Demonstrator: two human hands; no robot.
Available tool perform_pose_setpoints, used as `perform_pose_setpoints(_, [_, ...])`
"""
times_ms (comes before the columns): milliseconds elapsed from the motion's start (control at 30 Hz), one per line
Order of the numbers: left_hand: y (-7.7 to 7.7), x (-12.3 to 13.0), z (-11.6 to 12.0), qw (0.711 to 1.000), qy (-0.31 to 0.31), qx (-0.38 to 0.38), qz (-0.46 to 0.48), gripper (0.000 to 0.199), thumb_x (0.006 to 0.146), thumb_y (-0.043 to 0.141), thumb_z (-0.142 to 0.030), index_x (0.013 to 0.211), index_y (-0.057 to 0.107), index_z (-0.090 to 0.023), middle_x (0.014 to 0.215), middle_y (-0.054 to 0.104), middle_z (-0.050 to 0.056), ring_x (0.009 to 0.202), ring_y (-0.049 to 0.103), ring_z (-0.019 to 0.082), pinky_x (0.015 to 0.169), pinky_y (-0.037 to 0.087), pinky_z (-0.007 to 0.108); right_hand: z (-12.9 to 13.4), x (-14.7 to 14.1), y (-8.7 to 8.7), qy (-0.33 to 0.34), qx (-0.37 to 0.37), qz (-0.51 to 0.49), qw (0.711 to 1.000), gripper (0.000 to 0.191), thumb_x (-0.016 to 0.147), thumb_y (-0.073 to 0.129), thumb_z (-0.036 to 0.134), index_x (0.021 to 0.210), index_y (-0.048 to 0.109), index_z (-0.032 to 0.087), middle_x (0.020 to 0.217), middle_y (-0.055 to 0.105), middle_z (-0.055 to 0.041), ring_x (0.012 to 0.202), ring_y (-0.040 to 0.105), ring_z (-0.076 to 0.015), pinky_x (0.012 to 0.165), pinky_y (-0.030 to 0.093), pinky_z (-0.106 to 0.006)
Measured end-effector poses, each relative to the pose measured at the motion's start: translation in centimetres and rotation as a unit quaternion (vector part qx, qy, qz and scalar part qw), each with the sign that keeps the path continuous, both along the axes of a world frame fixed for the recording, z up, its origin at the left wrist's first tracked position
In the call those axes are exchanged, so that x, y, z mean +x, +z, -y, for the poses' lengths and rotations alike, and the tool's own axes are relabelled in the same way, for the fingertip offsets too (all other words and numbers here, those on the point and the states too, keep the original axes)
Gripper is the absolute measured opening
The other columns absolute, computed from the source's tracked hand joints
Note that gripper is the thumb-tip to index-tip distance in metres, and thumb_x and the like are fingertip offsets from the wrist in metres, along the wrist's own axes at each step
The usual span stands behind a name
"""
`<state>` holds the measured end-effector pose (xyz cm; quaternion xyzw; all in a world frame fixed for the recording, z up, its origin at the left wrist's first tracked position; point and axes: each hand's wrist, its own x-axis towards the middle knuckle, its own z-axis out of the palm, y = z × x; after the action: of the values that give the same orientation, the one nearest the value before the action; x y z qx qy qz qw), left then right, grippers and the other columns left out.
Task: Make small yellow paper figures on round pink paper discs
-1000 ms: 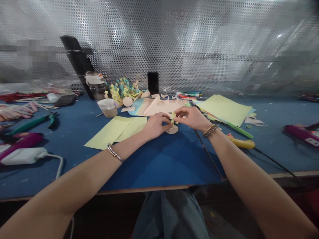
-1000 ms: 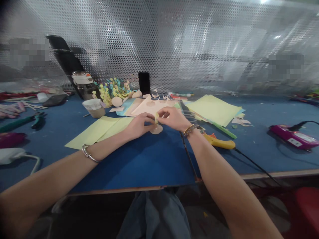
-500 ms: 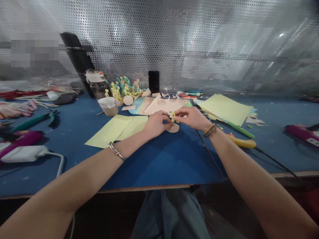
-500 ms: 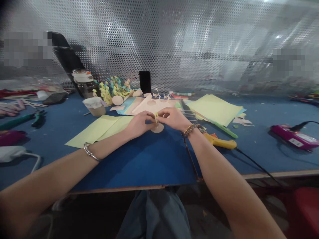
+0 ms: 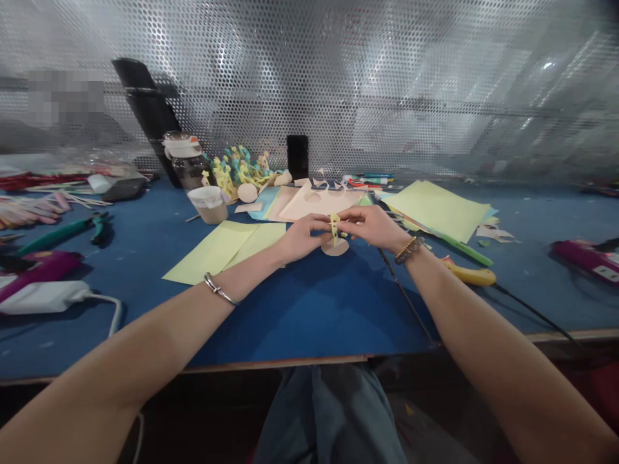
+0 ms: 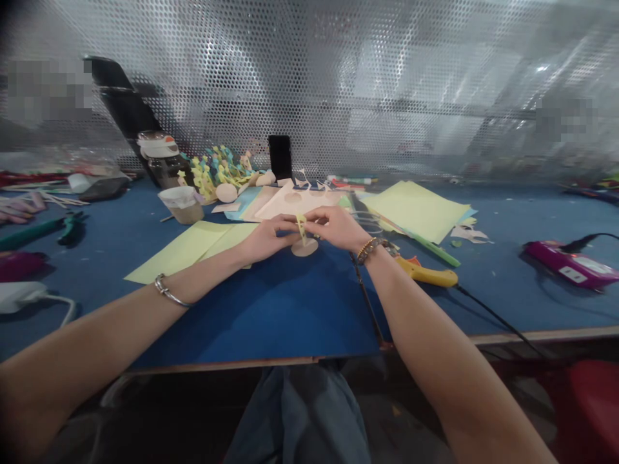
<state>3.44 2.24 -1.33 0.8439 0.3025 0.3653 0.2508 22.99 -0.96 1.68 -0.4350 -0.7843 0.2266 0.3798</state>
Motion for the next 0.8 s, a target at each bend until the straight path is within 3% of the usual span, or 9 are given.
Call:
perform_pose_setpoints(367, [0.26, -0.01, 0.35, 1.0, 0.008, -0.002, 0.019, 0.008, 0.074, 0.069, -0.022, 0.081, 0.072, -0.02, 0.112, 0.065, 0.007, 0.106, 0.06, 0.02, 0.101, 0.043, 0.041, 0.34, -0.19, 0.36, 0.004, -0.024, -0.001, 1.0, 0.024, 0.079, 0.063, 0.028, 0.095, 0.074, 0.015, 0.098, 0.072, -0.009, 0.083, 0.065, -0.0184, 0.073, 0.054, -0.031])
perform_pose_setpoints(600, [0.5, -0.05, 0.56, 0.999, 0.028, 0.027, 0.01, 0.006, 0.074, 0.069, -0.023, 0.078, 0.07, -0.019, 0.107, 0.067, 0.007, 0.099, 0.062, 0.018, 0.096, 0.046, 0.037, 0.42, -0.11, 0.45, 0.009, -0.043, 0.01, 0.999, 0.028, 0.08, 0.061, 0.028, 0.101, 0.073, 0.015, 0.101, 0.072, -0.0094, 0.081, 0.065, -0.0181, 0.062, 0.053, -0.027])
perform_pose_setpoints(800, [0.47, -0.02, 0.5, 0.998, 0.028, 0.059, 0.002, 0.003, 0.075, 0.068, -0.021, 0.074, 0.069, -0.018, 0.1, 0.068, 0.005, 0.094, 0.062, 0.017, 0.091, 0.048, 0.035, 0.44, -0.31, 0.27, 0.006, -0.034, 0.004, 0.999, 0.031, 0.073, 0.069, 0.035, 0.095, 0.073, 0.014, 0.091, 0.072, -0.009, 0.078, 0.064, -0.0183, 0.066, 0.052, -0.03])
